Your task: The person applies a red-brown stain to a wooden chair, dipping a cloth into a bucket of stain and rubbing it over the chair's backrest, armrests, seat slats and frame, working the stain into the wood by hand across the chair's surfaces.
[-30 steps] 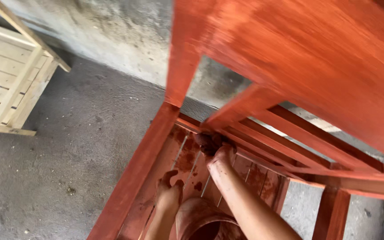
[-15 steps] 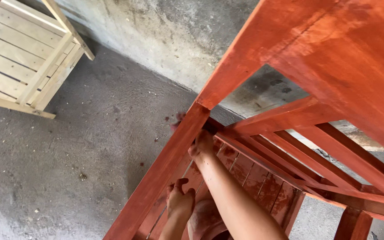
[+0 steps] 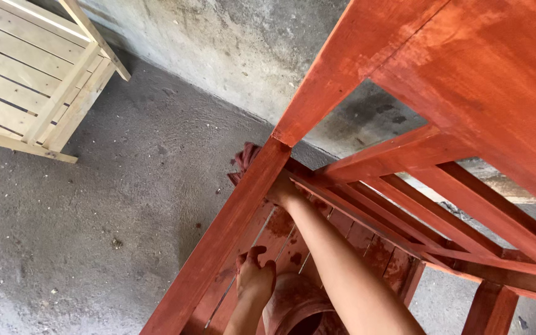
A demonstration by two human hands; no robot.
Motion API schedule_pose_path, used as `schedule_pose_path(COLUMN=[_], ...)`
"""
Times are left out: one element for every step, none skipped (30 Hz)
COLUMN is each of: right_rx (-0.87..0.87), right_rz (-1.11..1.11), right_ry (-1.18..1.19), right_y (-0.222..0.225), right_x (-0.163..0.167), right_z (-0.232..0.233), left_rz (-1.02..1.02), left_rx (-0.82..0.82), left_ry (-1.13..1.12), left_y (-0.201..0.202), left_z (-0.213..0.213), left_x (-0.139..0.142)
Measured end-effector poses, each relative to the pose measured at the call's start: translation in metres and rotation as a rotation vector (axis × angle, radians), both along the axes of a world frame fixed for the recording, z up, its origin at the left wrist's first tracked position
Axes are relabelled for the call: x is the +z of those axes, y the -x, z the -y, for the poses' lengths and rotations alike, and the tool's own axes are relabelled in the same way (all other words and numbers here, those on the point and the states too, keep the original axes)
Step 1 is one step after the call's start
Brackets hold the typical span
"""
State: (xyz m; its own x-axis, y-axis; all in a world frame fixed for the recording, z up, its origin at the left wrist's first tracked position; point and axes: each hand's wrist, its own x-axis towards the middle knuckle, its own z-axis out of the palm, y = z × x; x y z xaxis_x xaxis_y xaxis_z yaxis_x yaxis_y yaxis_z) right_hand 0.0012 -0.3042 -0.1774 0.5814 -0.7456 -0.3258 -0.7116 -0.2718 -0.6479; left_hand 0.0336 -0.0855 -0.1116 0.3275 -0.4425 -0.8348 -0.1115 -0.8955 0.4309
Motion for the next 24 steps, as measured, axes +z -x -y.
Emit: schedule_pose_path(right_rx=[0.032, 0.07, 0.102, 0.137, 0.156, 0.168, 0.185, 0.269, 0.351, 0.433, 0.435, 0.431, 0.424, 0.443, 0.46, 0.474, 0.573, 0.675, 0.779, 0.561, 0.344, 0.127, 0.28, 0.438], right_rz=[0.04, 0.091, 0.11, 0.128, 0.02, -0.122, -0.413, -0.443, -0.47, -0.496, -0.457, -0.412, -0.362, -0.483, -0.6, -0.715, -0.814, -0.913, -1.007, -0.873, -0.742, -0.607, -0.771, -0.937], right_ry=[0.02, 0.045, 0.063, 0.088, 0.051, -0.002, -0.128, -0.004, 0.121, 0.247, 0.499, 0.752, 1.004, 0.905, 0.803, 0.7, 0.828, 0.954, 1.085, 1.078, 1.06, 1.034, 1.148, 1.254], right_y=[0.002, 0.003, 0.009, 0.012, 0.017, 0.018, 0.019, 0.019, 0.019, 0.02, 0.022, 0.023, 0.024, 0.026, 0.029, 0.032, 0.037, 0.044, 0.052, 0.06, 0.072, 0.087, 0.111, 0.135], right_x=[0.005, 0.01, 0.016, 0.022, 0.028, 0.034, 0.039, 0.045, 0.051, 0.056, 0.061, 0.064, 0.066, 0.067, 0.066, 0.063, 0.059, 0.054, 0.049, 0.043, 0.038, 0.035, 0.037, 0.04], right_z=[0.004, 0.004, 0.002, -0.003, -0.01, -0.017, -0.023, -0.03, -0.036, -0.041, -0.043, -0.043, -0.041, -0.039, -0.035, -0.031, -0.031, -0.031, -0.032, -0.035, -0.04, -0.045, -0.051, -0.055], left_rz=[0.013, 0.025, 0.018, 0.011, 0.001, -0.01, -0.019, -0.029, -0.01, 0.01, 0.032, 0.027, 0.021, 0.015, 0.015, 0.015, 0.017, 0.039, 0.062, 0.084, 0.078, 0.073, 0.07, 0.087], left_rx=[-0.007, -0.015, -0.017, -0.017, -0.016, -0.012, -0.011, -0.011, -0.015, -0.019, -0.024, -0.021, -0.018, -0.013, -0.001, 0.011, 0.019, 0.016, 0.017, 0.02, 0.029, 0.036, 0.047, 0.02], left_ry=[0.007, 0.012, 0.012, 0.012, 0.01, -0.004, -0.019, -0.034, -0.006, 0.024, 0.053, 0.041, 0.028, 0.014, 0.02, 0.028, 0.034, 0.056, 0.079, 0.104, 0.122, 0.144, 0.164, 0.182], left_y=[0.0, -0.002, -0.002, -0.003, -0.003, -0.002, -0.002, 0.0, 0.001, 0.003, 0.005, 0.005, 0.006, 0.006, 0.007, 0.006, 0.006, 0.005, 0.005, 0.004, 0.004, 0.002, 0.001, 0.0], left_z=[-0.001, -0.002, -0.002, -0.002, -0.001, -0.001, 0.0, 0.0, 0.0, 0.0, -0.001, -0.002, -0.003, -0.005, -0.007, -0.009, -0.01, -0.012, -0.013, -0.013, -0.013, -0.012, -0.01, -0.006], left_x=[0.001, 0.002, 0.003, 0.004, 0.004, 0.004, 0.004, 0.003, 0.003, 0.002, 0.001, 0.0, -0.002, -0.004, -0.005, -0.007, -0.008, -0.009, -0.009, -0.009, -0.007, -0.005, -0.002, 0.003])
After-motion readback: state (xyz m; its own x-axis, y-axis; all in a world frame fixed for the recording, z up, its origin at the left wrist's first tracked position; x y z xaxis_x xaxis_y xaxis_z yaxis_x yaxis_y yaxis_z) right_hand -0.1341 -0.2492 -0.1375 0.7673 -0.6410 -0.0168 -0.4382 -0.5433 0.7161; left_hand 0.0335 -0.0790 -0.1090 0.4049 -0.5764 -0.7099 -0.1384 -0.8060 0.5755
